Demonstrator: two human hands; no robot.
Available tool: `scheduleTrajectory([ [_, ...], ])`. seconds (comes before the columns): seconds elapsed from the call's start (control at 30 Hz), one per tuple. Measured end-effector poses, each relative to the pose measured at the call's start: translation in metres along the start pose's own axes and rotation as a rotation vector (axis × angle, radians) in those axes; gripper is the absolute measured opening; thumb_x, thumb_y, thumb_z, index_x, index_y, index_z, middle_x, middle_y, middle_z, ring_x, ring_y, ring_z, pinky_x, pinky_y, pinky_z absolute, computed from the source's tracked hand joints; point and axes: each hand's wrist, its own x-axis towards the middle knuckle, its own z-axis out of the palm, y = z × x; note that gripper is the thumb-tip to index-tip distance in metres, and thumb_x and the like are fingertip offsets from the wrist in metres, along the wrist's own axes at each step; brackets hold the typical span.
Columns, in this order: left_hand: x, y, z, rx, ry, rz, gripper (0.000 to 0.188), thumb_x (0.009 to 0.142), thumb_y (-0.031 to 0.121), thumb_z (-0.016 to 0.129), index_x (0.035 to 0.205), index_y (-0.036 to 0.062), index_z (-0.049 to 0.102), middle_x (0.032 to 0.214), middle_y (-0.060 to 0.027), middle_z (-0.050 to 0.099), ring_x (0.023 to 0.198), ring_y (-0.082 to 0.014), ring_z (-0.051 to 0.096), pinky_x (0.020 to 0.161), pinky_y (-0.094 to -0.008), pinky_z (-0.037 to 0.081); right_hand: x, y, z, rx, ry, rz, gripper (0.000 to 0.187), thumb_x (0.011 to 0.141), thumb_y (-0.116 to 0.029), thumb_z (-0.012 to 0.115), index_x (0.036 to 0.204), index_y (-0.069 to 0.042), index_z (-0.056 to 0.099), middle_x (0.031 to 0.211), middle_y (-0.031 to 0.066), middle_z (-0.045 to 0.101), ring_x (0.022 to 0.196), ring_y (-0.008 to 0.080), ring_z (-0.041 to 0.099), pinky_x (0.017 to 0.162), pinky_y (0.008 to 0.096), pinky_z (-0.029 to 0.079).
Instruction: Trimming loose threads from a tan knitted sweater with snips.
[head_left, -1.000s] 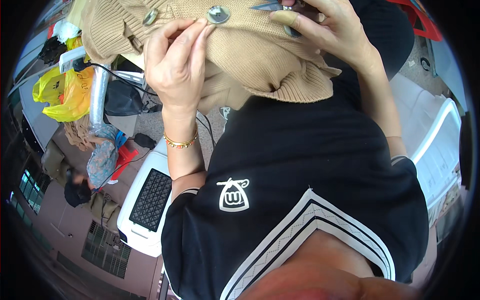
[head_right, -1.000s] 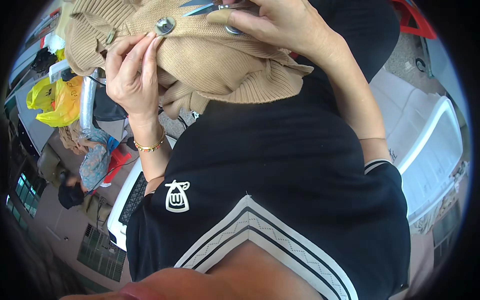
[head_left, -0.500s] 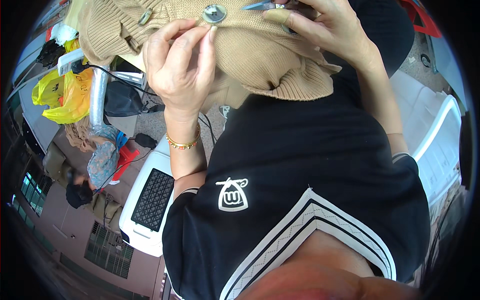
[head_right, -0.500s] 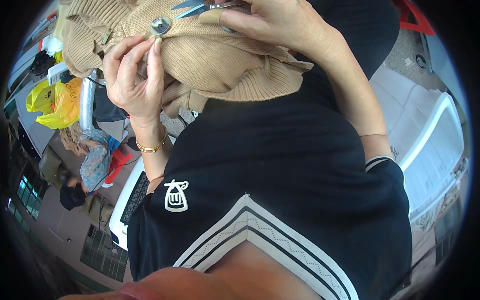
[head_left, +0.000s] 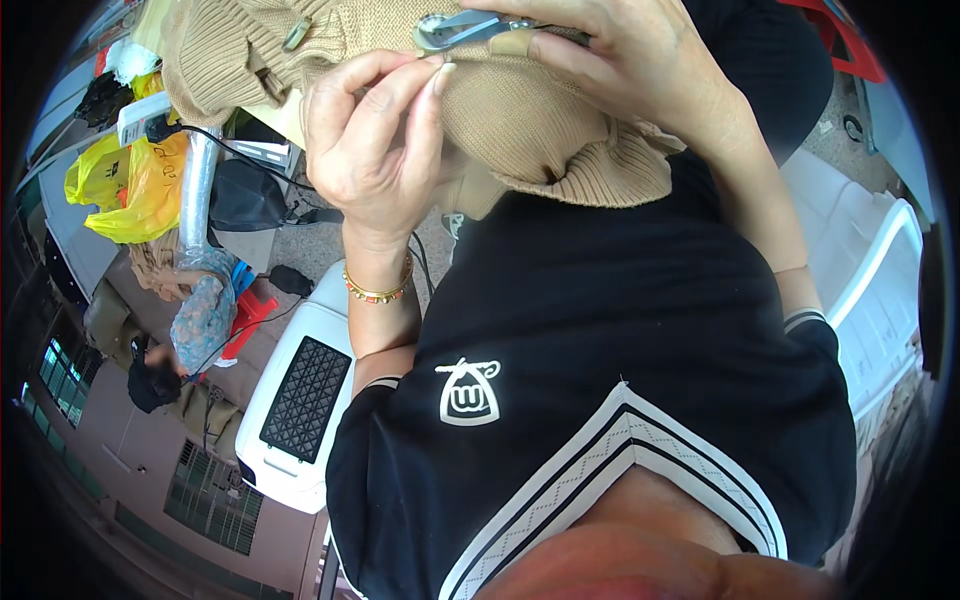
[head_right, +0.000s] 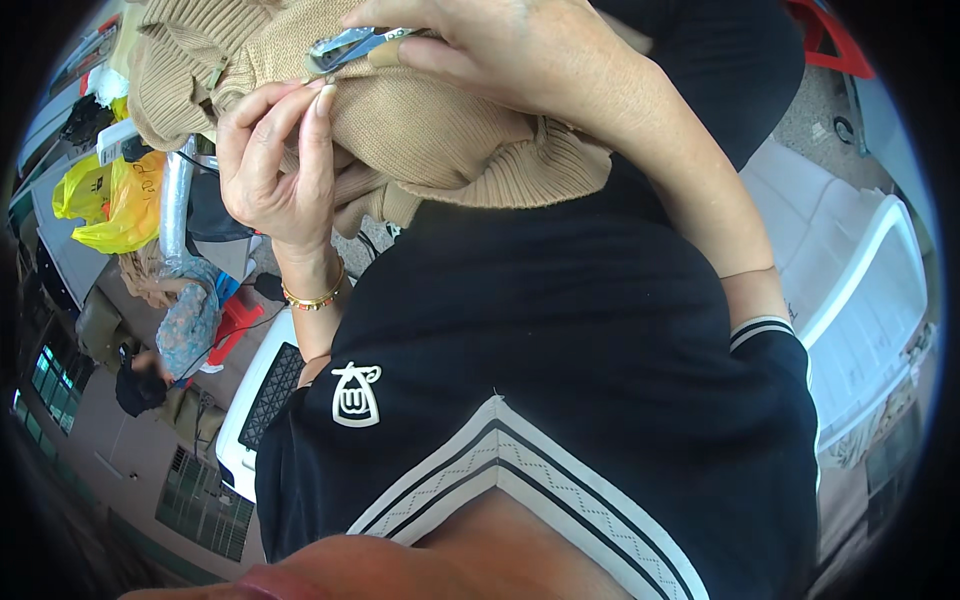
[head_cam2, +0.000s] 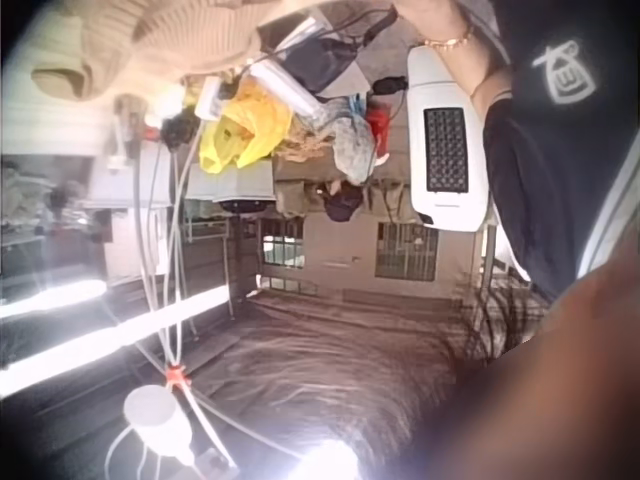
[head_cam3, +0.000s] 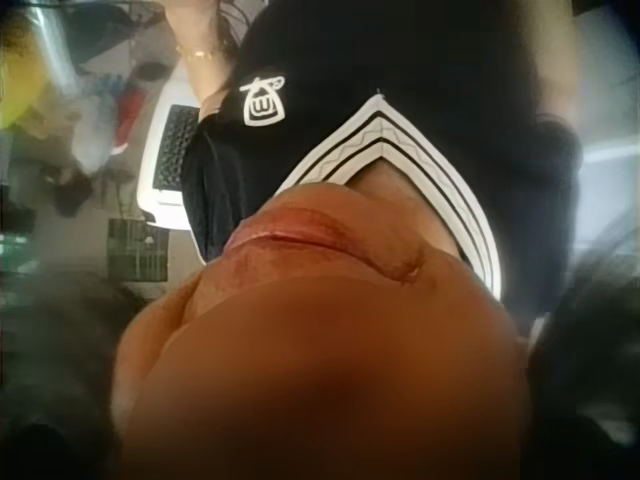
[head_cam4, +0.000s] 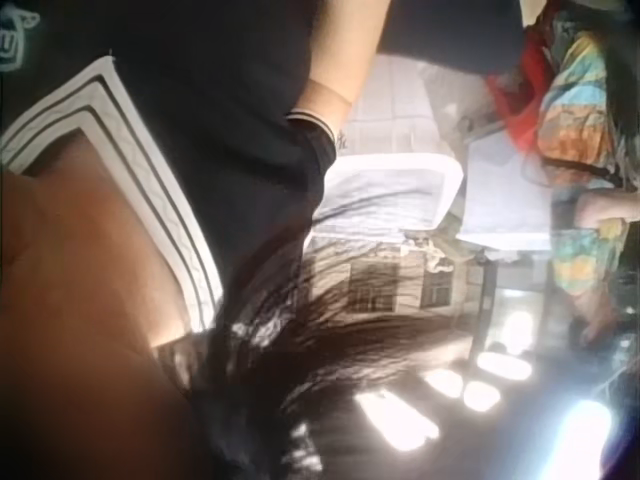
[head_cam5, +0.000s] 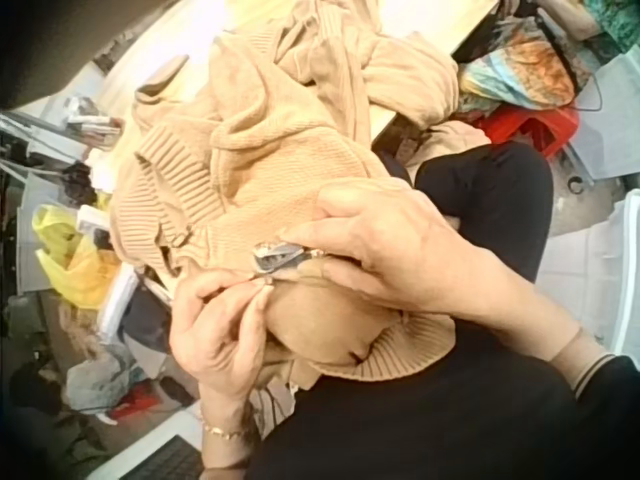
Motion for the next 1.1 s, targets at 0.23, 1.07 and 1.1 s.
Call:
scheduleTrajectory([
  [0.23,-0.001,0.003,-0.001,0.008,-0.017,-0.006,0.018,0.075,0.003,0.081,0.093,0.0066,0.078,0.093,-0.0052,0.07,0.084,-0.019,0.064,0.075,-0.0309,0.05,-0.001,0.02,0.028,0.129,0.259,-0.204,0.027,0.08,-0.016,0.076,0.106,-0.009,0.074,0.079,0.0073,0.058,0.073,0.0266,0.061,0.062,0.0363,0.047],
  [1.07,0.02,-0.008,0.021,-0.346,0.151,-0.244,0.009,0.098,-0.002,0.062,0.103,-0.0074,0.067,0.092,-0.0159,0.074,0.079,-0.0144,0.072,0.072,-0.0234,0.059,-0.004,0.012,-0.004,0.189,-0.022,0.046,0.03,0.082,-0.012,0.075,0.11,-0.004,0.071,0.084,0.0101,0.06,0.073,0.0277,0.061,0.063,0.0354,0.048],
  [1.1,0.023,-0.008,0.023,-0.29,0.133,-0.218,0.009,0.098,-0.002,0.062,0.103,-0.0072,0.067,0.089,-0.0148,0.074,0.078,-0.0136,0.072,0.071,-0.0224,0.059,-0.008,0.026,0.011,0.204,0.131,-0.114,0.03,0.083,-0.014,0.075,0.111,-0.005,0.071,0.085,0.01,0.061,0.075,0.0284,0.062,0.064,0.036,0.049],
])
